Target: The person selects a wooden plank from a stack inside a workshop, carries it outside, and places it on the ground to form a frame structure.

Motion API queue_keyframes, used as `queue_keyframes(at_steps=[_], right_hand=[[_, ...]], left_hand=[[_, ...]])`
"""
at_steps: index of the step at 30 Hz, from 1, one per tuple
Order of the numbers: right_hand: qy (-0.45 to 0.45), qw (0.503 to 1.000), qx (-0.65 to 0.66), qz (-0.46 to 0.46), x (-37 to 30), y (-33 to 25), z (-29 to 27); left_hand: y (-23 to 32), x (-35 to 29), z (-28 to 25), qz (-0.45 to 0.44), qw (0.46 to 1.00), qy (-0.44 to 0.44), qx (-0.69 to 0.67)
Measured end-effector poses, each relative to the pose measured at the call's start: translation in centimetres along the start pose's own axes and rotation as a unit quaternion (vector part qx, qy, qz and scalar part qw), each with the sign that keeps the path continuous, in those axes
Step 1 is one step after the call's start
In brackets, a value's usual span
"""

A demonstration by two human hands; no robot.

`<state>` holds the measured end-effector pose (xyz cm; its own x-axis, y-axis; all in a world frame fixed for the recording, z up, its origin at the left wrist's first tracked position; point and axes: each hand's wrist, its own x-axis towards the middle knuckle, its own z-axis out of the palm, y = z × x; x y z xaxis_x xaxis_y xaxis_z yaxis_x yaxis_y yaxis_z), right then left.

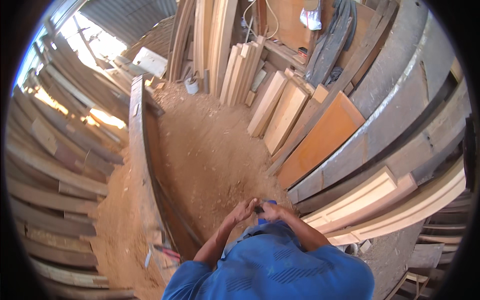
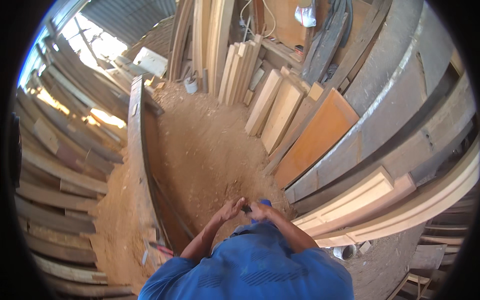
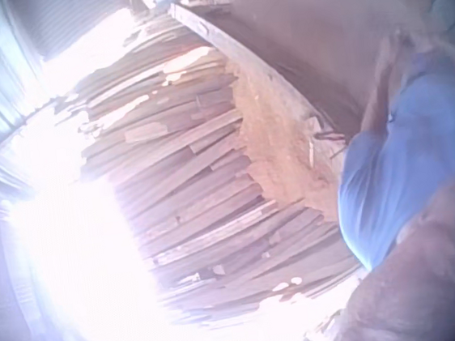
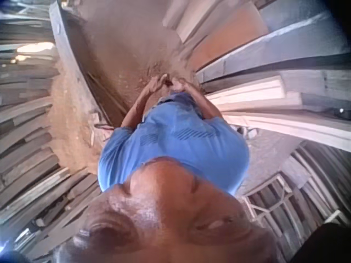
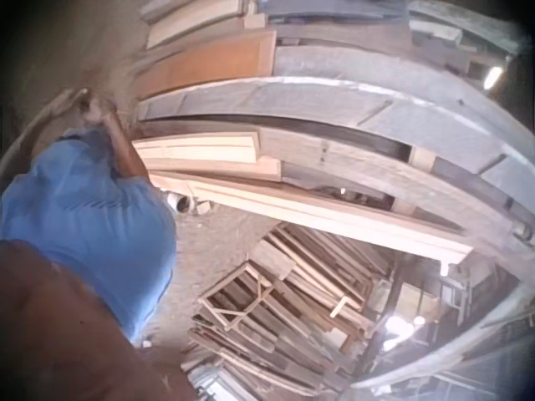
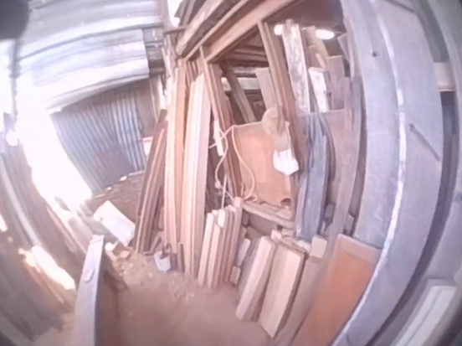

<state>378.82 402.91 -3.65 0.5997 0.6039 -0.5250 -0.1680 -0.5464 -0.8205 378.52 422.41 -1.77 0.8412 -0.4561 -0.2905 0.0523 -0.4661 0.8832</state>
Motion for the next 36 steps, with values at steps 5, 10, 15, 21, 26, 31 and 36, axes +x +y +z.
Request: queue_keyframes(at_steps=[5,10,15,21,26,31,36], right_hand=[[0.03,0.997,-0.076,-0.007,7.4,-0.3,-8.1],[0.099,0.994,-0.055,-0.001,14.8,-7.0,-20.0],[0.139,0.98,-0.134,-0.047,21.0,-12.6,-30.4],[0.246,0.966,-0.077,-0.021,25.3,-11.8,-39.7],[0.318,0.947,-0.004,0.036,23.5,-6.4,-46.3],[0.397,0.901,0.098,0.148,20.2,-5.4,-49.8],[0.494,0.816,0.178,0.242,21.2,-2.4,-48.0]], left_hand=[[-1.4,9.6,-5.4,-0.073,0.978,0.024,-0.196],[-1.2,19.7,-12.7,-0.173,0.903,-0.018,-0.394],[3.0,30.8,-16.2,-0.063,0.866,0.073,-0.491],[4.4,44.7,-21.3,-0.082,0.888,-0.053,-0.45],[6.1,59.9,-24.4,-0.078,0.935,-0.085,-0.334],[15.5,76.8,-26.2,-0.082,0.93,-0.118,-0.337],[23.6,92.6,-24.5,-0.098,0.933,-0.153,-0.31]])
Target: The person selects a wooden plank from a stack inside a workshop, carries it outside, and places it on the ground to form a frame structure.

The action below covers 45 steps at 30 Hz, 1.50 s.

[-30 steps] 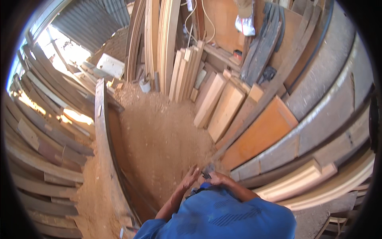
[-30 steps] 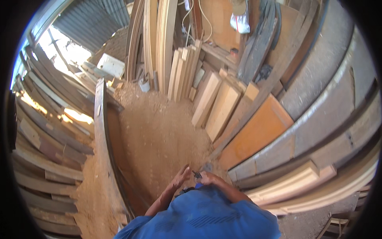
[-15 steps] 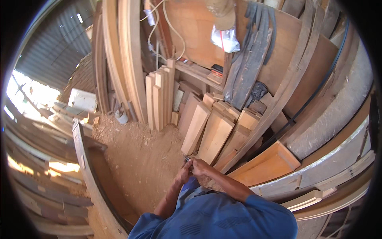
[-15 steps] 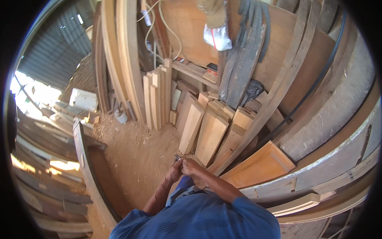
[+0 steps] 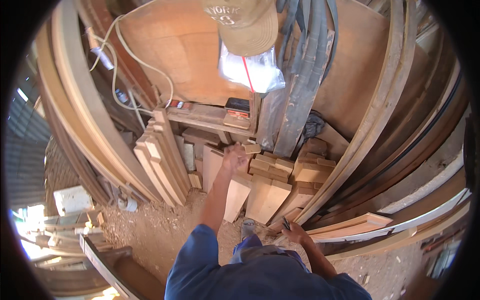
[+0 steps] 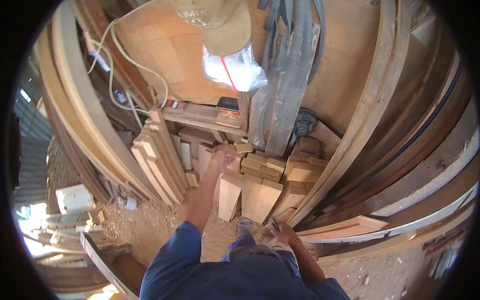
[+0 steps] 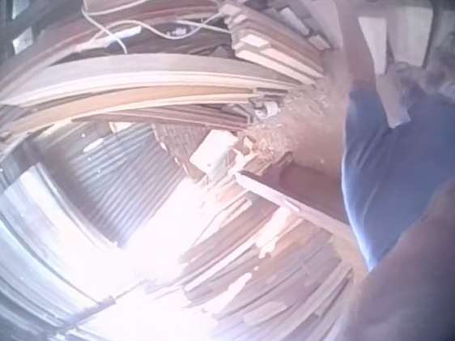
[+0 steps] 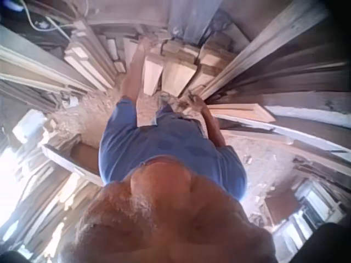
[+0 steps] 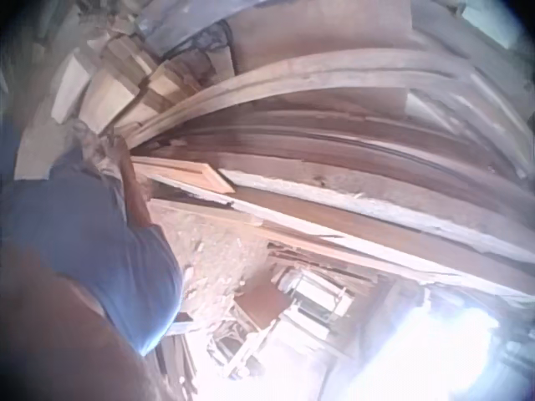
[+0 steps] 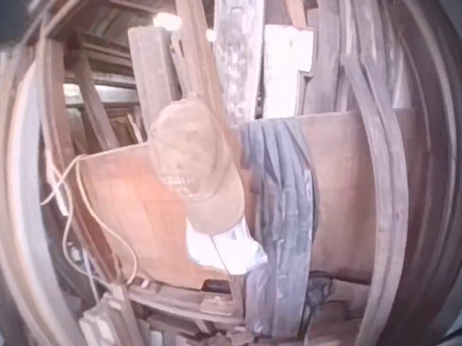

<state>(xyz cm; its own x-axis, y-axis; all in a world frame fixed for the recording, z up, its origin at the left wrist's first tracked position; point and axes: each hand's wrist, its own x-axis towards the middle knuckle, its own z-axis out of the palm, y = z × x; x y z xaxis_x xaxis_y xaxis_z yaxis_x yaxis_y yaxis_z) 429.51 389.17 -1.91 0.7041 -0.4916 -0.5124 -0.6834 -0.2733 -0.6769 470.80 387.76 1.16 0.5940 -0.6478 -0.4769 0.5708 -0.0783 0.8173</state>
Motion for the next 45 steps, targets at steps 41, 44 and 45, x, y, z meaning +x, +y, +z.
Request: queue_keyframes(at_steps=[41,44,45], right_hand=[[0.206,0.978,-0.02,0.016,-7.6,-18.5,-4.1],[0.214,0.976,-0.04,-0.013,-9.4,-19.6,-2.3],[0.22,0.972,-0.083,0.0,-9.9,-19.6,-1.3]], left_hand=[[-4.2,-11.2,-8.0,-0.077,0.982,-0.164,-0.046],[-8.1,-19.7,-3.7,-0.133,0.951,-0.28,0.012],[-10.5,-21.3,-3.2,-0.143,0.946,-0.29,-0.009]])
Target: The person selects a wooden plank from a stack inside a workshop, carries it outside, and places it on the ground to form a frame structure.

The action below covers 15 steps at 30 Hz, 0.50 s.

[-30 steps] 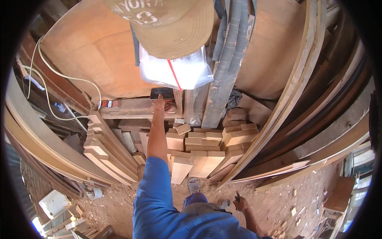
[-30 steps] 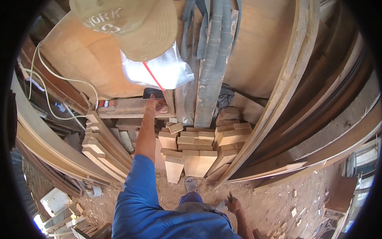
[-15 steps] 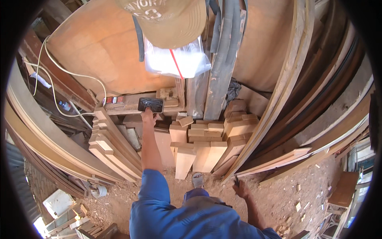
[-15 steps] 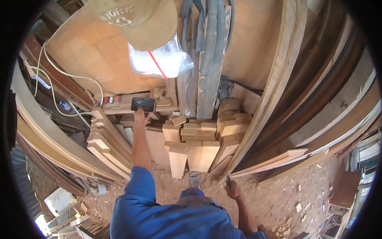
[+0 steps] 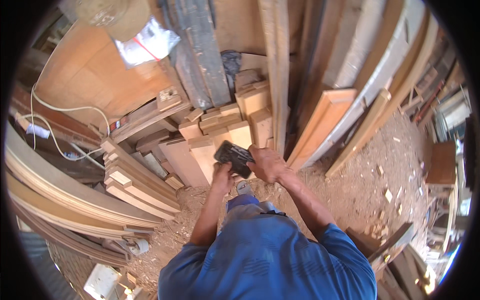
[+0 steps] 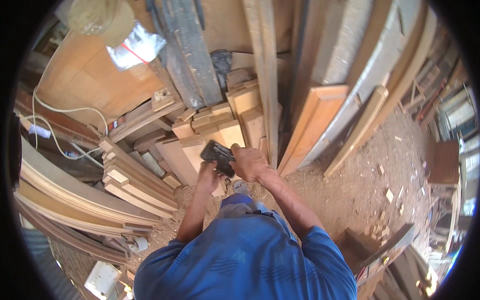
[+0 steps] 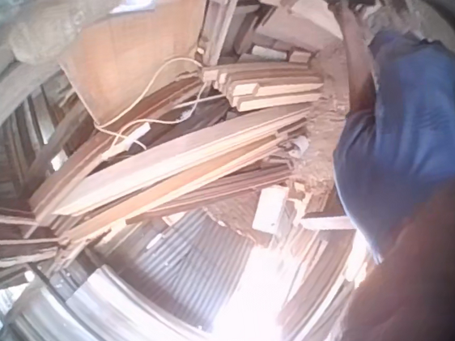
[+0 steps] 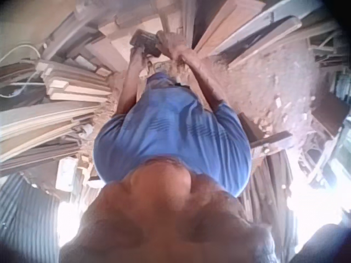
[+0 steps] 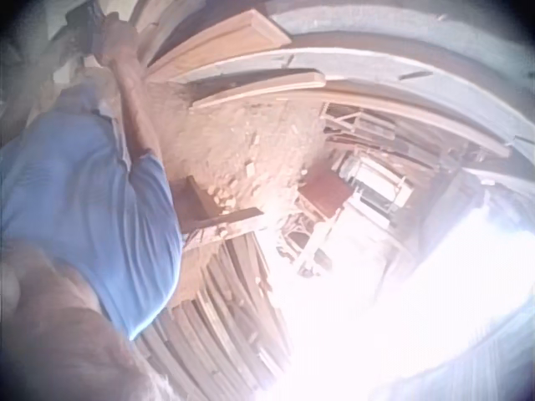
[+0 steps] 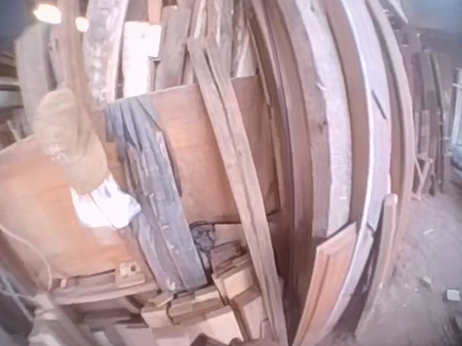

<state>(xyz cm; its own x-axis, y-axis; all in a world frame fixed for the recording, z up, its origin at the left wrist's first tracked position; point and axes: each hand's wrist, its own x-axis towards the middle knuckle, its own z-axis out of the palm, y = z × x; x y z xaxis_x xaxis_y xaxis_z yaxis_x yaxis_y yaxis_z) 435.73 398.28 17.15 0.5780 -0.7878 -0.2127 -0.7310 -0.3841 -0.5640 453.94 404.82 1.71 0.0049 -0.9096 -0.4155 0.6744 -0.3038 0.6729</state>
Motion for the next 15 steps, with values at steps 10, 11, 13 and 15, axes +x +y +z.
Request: queue_keyframes(at_steps=[10,11,13,15], right_hand=[[0.135,0.977,-0.042,0.158,-14.1,7.2,5.5],[0.151,0.978,-0.014,0.144,-15.5,7.4,5.6],[0.189,0.972,0.044,0.131,-19.1,9.3,5.6],[0.172,0.971,0.099,0.131,-23.1,10.3,4.1]], left_hand=[[-12.0,-6.0,11.3,-0.086,0.982,-0.158,0.057],[-14.0,-5.2,9.9,-0.105,0.976,-0.184,0.042],[-16.4,-5.7,10.7,-0.126,0.967,-0.217,0.038],[-17.5,-7.9,13.6,-0.12,0.965,-0.225,0.057]])
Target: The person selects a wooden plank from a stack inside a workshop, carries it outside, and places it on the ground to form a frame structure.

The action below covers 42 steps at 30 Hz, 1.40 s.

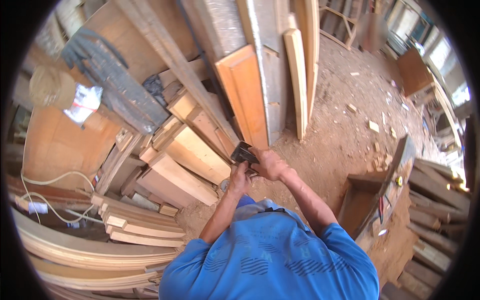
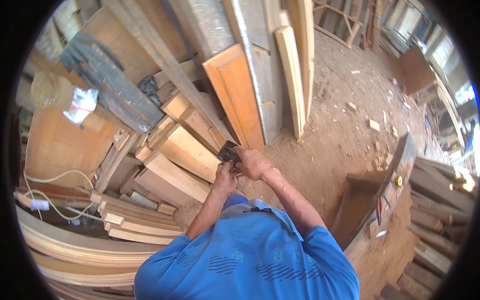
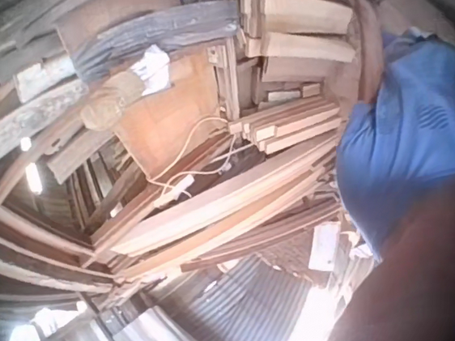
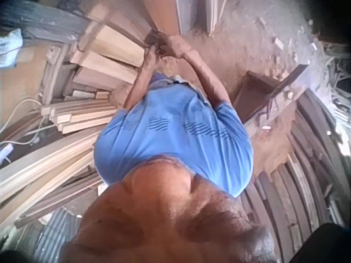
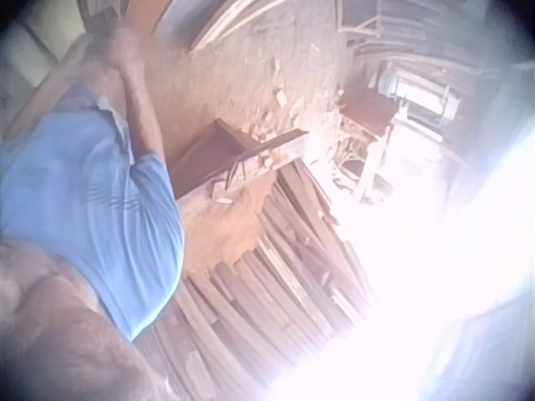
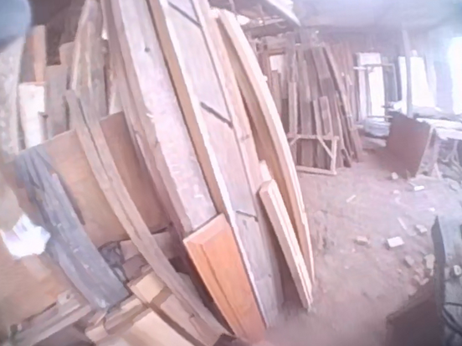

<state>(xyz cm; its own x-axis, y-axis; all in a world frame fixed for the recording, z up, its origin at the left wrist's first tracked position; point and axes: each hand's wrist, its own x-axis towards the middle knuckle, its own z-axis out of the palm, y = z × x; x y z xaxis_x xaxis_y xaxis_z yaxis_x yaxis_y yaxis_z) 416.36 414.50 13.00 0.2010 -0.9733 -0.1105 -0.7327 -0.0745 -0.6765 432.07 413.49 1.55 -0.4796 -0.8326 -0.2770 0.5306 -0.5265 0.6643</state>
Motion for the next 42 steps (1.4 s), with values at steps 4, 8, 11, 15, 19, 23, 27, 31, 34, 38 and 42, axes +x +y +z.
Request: queue_keyframes(at_steps=[4,8,11,15,19,23,27,31,34,38,42], right_hand=[[0.046,0.992,0.115,0.037,-6.2,3.6,-4.3],[0.212,0.962,0.161,0.065,-12.2,5.9,-7.0],[0.315,0.919,0.162,0.171,-15.8,8.5,-8.2],[0.273,0.872,0.286,0.288,-19.3,14.7,-6.5],[0.228,0.771,0.496,0.329,-21.4,18.3,-3.8],[0.328,0.657,0.609,0.3,-22.2,21.3,-1.7],[0.417,0.643,0.54,0.349,-24.6,24.2,-2.7],[0.522,0.543,0.532,0.387,-26.9,26.4,-2.5],[0.585,0.476,0.518,0.404,-29.1,29.8,-3.2],[0.653,0.398,0.482,0.428,-35.0,36.9,-5.5],[0.691,0.351,0.457,0.435,-42.4,45.8,-8.9]], left_hand=[[-2.0,0.0,5.4,-0.057,0.996,-0.044,0.043],[-4.4,1.1,9.8,-0.09,0.99,-0.101,0.044],[-6.0,1.9,12.2,-0.115,0.983,-0.124,0.068],[-8.5,4.3,14.2,-0.153,0.963,-0.175,0.133],[-12.8,8.0,16.1,-0.193,0.944,-0.2,0.179],[-17.2,10.8,18.9,-0.263,0.907,-0.251,0.212],[-21.5,13.2,22.7,-0.324,0.858,-0.301,0.263],[-25.5,14.8,26.4,-0.368,0.801,-0.338,0.33],[-28.1,16.7,29.9,-0.379,0.767,-0.366,0.367],[-32.1,21.1,32.2,-0.392,0.74,-0.39,0.384],[-36.0,26.4,33.4,-0.384,0.712,-0.385,0.444]])
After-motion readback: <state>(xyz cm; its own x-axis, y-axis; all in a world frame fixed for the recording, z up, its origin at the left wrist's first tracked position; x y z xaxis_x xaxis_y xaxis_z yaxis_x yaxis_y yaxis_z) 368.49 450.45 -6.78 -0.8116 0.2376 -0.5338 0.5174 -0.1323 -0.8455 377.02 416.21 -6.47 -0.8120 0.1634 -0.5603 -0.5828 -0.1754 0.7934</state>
